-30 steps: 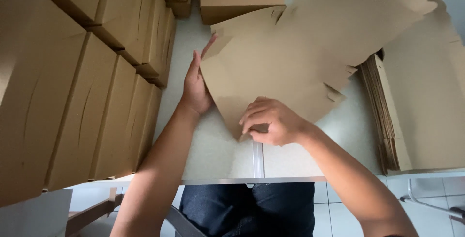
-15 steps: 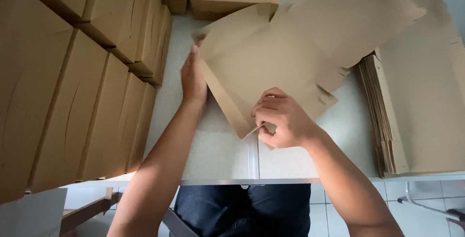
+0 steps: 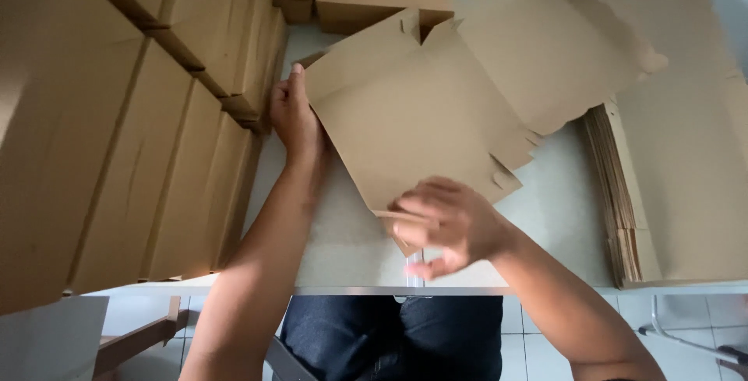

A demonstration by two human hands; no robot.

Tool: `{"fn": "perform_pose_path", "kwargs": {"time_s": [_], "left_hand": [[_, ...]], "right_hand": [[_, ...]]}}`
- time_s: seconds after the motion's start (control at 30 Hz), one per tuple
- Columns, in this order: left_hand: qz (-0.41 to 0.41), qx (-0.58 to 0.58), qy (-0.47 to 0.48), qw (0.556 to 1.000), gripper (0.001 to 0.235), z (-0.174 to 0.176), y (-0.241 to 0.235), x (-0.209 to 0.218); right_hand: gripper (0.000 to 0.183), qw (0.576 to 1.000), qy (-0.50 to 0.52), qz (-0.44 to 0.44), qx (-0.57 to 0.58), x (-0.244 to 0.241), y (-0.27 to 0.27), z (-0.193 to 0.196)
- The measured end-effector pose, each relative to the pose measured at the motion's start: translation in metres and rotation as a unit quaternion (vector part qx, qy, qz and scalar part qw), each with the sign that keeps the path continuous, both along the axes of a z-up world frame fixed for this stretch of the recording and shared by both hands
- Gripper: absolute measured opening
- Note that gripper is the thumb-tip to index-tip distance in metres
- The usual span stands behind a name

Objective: Folding flat cardboard templates into finished boxes by creasing edges and interlocking tabs.

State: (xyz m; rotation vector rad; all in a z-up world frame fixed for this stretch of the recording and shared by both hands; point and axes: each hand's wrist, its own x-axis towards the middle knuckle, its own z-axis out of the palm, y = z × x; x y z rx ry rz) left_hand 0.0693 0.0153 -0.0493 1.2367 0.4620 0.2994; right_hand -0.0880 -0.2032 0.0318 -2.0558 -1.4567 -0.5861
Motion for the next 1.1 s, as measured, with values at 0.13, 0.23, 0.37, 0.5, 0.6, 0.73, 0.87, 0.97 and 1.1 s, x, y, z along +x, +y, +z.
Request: {"fn": "perform_pose_path", "kwargs": {"time_s": [0.13,0.23,0.37,0.5,0.6,0.73,0.87,0.97,1.1], "left_hand": [[-0.001,-0.041,-0.039,0.998,0.036,0.037,-0.006,-0.019],[-0.014,-0.111,-0.056,0.992,0.041,0.035,-0.007,-0.017],[-0.089,-0.102,-0.127,0.983,0.052,0.030,-0.016,-0.020],[-0.135,-0.045,-0.194,0.971,0.053,0.011,-0.016,-0.013],[-0.138,-0.013,-0.158,0.978,0.044,-0.001,-0.009,0.000],[-0.110,0.074,-0.203,0.970,0.043,0.008,-0.005,-0.004],[-0.152,0.070,-0.153,0.974,0.059,0.020,-0.002,-0.009],[-0.228,0.047,-0.135,0.963,0.075,0.022,0.000,-0.005],[-0.279,0.092,-0.164,0.942,0.078,0.000,-0.009,0.006]], "right_hand": [[0.024,0.998,-0.056,0.020,0.009,0.000,0.004,-0.008],[0.011,0.991,-0.128,-0.048,-0.008,0.002,0.001,0.001],[0.008,0.985,-0.136,-0.096,0.046,0.007,0.005,0.007],[0.016,0.987,-0.113,-0.113,-0.004,0.013,0.000,0.004],[0.025,0.985,-0.113,-0.129,-0.010,0.018,0.005,0.013],[0.015,0.990,-0.064,-0.114,-0.043,0.023,0.008,0.021],[0.005,0.994,-0.020,-0.093,-0.061,0.028,0.014,0.023],[0.008,0.992,-0.009,-0.084,-0.091,0.038,0.023,0.031],[0.011,0.991,-0.042,-0.104,-0.076,0.052,0.025,0.019]]}}
